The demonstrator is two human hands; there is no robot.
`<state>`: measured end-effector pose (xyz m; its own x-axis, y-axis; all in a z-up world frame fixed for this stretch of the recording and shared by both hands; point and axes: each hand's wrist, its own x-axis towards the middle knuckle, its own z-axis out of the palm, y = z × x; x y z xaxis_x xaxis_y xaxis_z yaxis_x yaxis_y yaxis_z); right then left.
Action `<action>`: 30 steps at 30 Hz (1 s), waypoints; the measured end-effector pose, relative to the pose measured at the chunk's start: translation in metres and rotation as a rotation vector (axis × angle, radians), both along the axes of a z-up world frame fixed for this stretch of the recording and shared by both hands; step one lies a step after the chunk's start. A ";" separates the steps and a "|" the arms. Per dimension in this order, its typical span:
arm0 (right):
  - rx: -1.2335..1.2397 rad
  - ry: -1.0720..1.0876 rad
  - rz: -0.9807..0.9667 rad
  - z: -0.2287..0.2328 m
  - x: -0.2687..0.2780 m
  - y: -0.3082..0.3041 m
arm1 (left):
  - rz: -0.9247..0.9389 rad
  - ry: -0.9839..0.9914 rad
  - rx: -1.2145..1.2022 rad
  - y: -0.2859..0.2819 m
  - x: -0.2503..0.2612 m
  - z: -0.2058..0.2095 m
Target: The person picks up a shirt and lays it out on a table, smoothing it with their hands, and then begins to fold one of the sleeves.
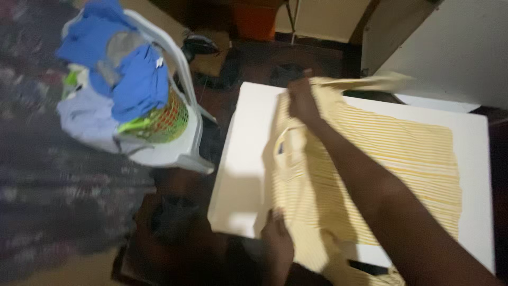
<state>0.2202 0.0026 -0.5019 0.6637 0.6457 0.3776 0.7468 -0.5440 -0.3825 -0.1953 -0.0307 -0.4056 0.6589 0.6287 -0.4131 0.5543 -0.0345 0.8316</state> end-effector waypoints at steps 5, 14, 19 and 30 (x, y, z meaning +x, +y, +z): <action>0.057 0.075 0.036 0.014 -0.055 0.078 | 0.057 0.253 0.229 0.081 -0.015 -0.079; 0.152 -0.072 -0.168 0.044 -0.100 0.067 | 0.236 0.247 0.264 0.132 -0.027 -0.087; 0.128 -0.175 -0.315 0.047 -0.193 -0.097 | 0.218 0.239 0.254 0.135 -0.025 -0.087; -0.010 0.625 -0.984 0.040 -0.316 -0.429 | 0.106 0.285 -0.136 0.118 -0.063 -0.079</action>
<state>-0.0960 -0.4266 -0.4615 0.9486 -0.2500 -0.1940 -0.3158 -0.7888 -0.5273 -0.2580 0.0874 -0.4846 0.4384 0.6139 -0.6564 0.7601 0.1364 0.6353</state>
